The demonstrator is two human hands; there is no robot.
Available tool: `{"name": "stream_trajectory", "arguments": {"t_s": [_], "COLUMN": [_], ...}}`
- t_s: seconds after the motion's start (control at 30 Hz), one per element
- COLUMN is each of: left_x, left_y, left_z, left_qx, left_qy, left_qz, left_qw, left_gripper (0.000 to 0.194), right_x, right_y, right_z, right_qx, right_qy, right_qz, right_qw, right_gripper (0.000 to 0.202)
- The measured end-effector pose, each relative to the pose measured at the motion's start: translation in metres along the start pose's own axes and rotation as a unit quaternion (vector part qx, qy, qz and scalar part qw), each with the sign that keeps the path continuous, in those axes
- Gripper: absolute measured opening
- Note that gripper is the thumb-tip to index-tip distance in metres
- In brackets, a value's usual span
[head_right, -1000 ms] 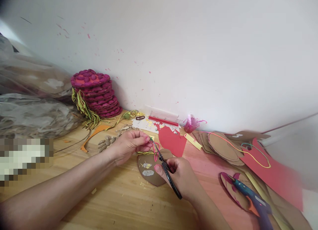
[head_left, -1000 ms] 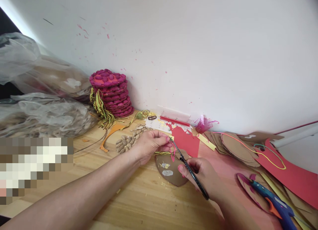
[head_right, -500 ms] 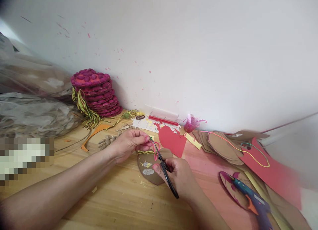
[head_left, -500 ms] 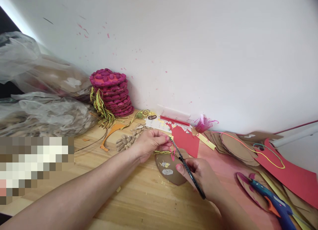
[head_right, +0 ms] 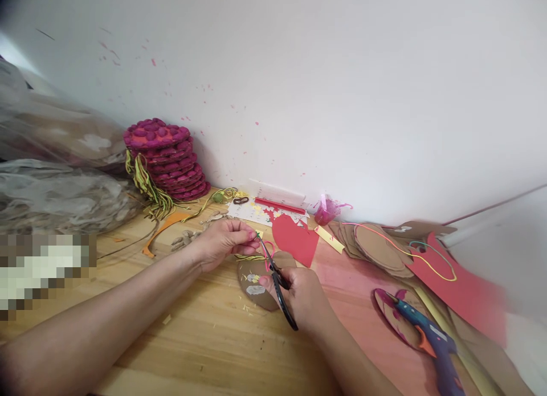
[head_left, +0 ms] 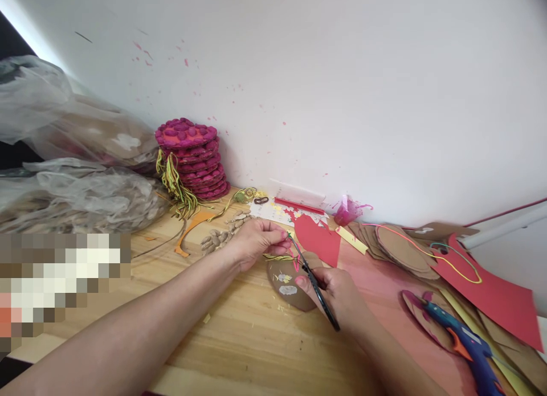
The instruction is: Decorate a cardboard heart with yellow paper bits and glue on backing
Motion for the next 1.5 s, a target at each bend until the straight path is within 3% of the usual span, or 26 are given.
{"name": "stream_trajectory", "arguments": {"t_s": [0.27,0.53,0.73,0.9,1.07,1.33,1.5], "left_x": [-0.003,-0.001,-0.011,-0.022,-0.026,-0.028,-0.025], "left_y": [0.001,-0.001,0.02,0.033,0.04,0.042,0.039], "left_z": [-0.004,-0.004,0.01,0.024,0.027,0.024,0.027], "left_qx": [0.007,0.019,0.095,0.184,0.234,0.318,0.212], "left_qy": [0.003,-0.005,-0.053,-0.072,-0.063,-0.004,-0.049], "left_qz": [-0.012,0.006,0.122,0.183,0.219,0.21,0.193], "left_qw": [1.0,1.0,0.987,0.963,0.945,0.925,0.957], "left_gripper": [0.012,0.01,0.024,0.02,0.013,0.003,0.018], "right_x": [0.001,0.001,0.0,0.0,-0.004,-0.003,-0.003], "right_y": [-0.002,-0.022,-0.034,-0.021,-0.008,-0.004,-0.009], "right_z": [-0.003,-0.019,-0.022,-0.016,-0.008,-0.002,-0.007], "right_qx": [-0.043,0.028,0.193,0.295,0.296,0.242,0.285], "right_qy": [0.0,0.053,0.083,0.079,0.088,0.069,0.087], "right_qz": [-0.016,0.007,-0.068,-0.028,0.004,0.018,-0.038], "right_qw": [0.999,0.998,0.975,0.952,0.951,0.968,0.954], "right_gripper": [0.044,0.04,0.036,0.033,0.029,0.02,0.017]}}
Point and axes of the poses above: each hand's wrist, its own x-axis towards the middle knuckle, its own y-axis out of the palm, z = x × y, the point moved 8 cm from there along x, towards the middle knuckle, and after that the axes turned 3 degrees about -y, right-handed, at the moved point
